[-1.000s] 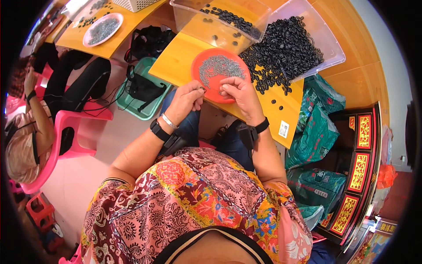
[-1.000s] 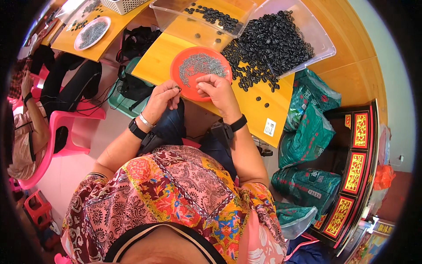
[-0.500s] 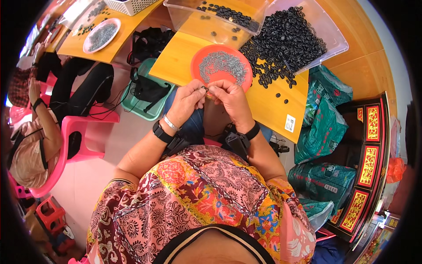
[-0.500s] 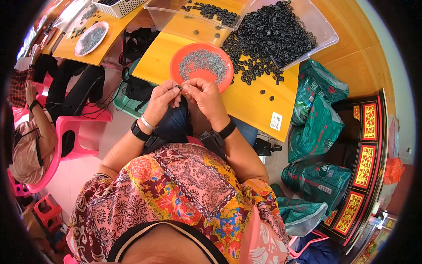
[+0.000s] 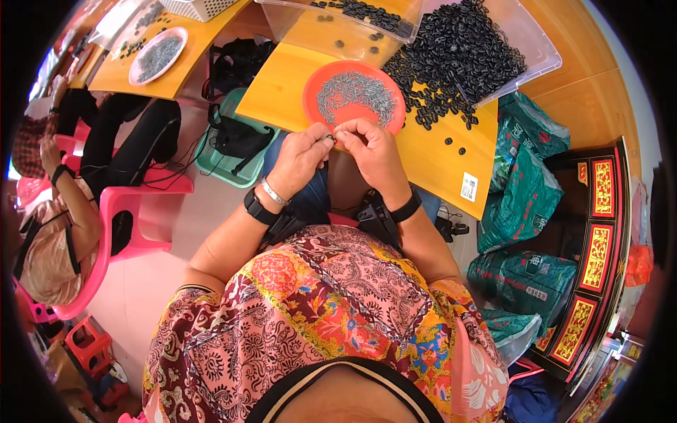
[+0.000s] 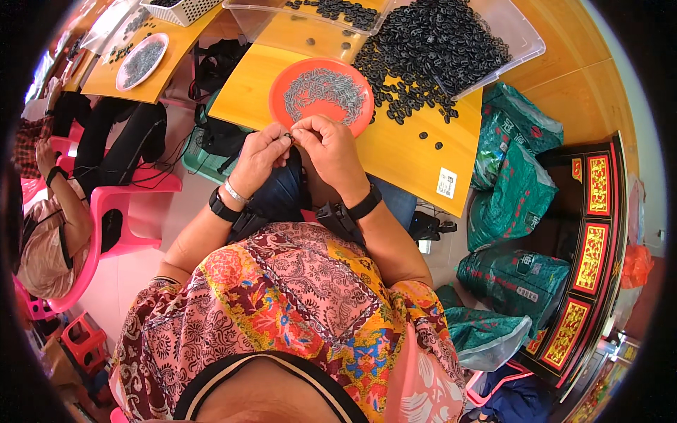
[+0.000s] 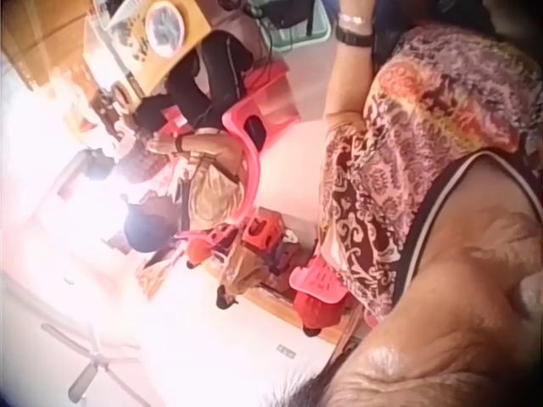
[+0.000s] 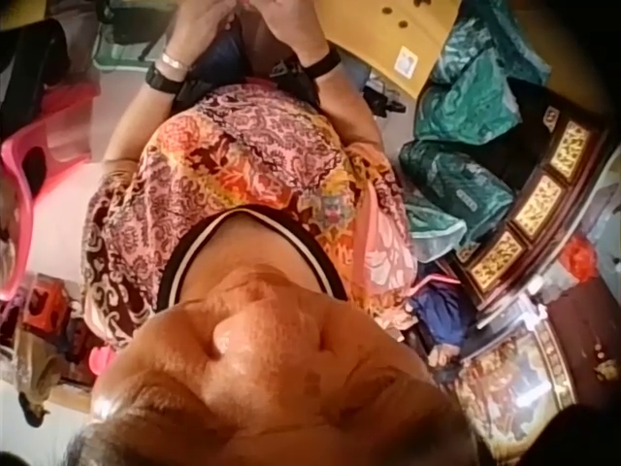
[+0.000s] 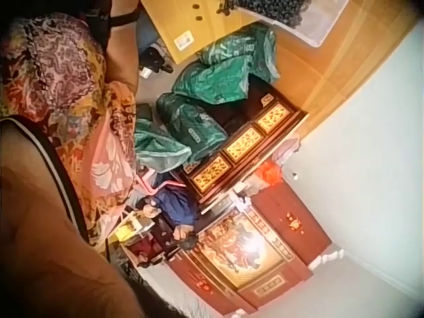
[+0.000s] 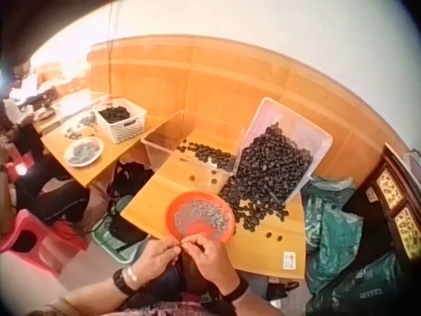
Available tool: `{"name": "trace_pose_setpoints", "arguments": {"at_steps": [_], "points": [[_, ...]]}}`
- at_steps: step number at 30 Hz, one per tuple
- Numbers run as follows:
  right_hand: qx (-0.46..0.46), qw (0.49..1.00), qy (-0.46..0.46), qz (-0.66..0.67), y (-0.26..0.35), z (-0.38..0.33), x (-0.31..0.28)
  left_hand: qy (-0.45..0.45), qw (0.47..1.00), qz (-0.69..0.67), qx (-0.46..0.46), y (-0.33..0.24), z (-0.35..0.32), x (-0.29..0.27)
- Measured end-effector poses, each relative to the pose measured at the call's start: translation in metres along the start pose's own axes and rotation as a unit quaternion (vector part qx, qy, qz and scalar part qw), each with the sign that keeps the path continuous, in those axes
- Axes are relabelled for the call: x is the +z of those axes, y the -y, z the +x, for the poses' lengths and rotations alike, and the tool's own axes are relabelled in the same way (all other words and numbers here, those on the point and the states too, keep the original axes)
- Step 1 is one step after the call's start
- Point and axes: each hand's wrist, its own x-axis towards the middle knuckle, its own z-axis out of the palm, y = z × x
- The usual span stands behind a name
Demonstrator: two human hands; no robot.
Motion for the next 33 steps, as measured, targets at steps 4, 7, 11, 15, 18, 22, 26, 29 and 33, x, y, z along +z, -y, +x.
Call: {"name": "trace_pose_setpoints", "arguments": {"at_steps": [4,7,11,15,18,22,26,29,33], "points": [[-0.003,1.0,0.003,-0.014,0.0,0.0,0.0,0.003,1.0,-0.006,-0.002,0.001,0.0,0.001],[-0.02,0.998,0.004,-0.067,0.002,0.0,-0.001,0.008,0.999,0.028,0.014,0.0,0.0,0.002],[-0.015,0.997,-0.011,-0.072,0.008,-0.002,0.001,-0.018,1.0,-0.011,0.008,0.001,-0.003,0.009],[-0.024,0.998,-0.036,-0.042,0.004,-0.002,0.009,-0.046,0.996,-0.077,-0.016,0.001,-0.006,0.008],[-0.039,0.996,-0.036,-0.065,0.006,-0.002,0.011,-0.047,0.994,-0.098,-0.021,0.005,-0.005,0.007],[0.045,0.999,0.007,-0.011,0.006,-0.004,-0.006,0.006,1.0,-0.018,-0.011,0.005,0.0,0.005],[-0.011,0.989,-0.093,-0.118,0.001,-0.006,-0.052,-0.012,0.999,-0.034,-0.031,0.01,0.001,-0.002],[-0.032,0.919,-0.205,-0.335,-0.017,-0.012,-0.123,-0.059,0.993,-0.098,-0.04,0.007,0.004,-0.002],[0.097,0.833,-0.211,-0.502,-0.04,-0.023,-0.167,-0.029,0.996,-0.074,-0.045,0.009,0.004,-0.005]]}}
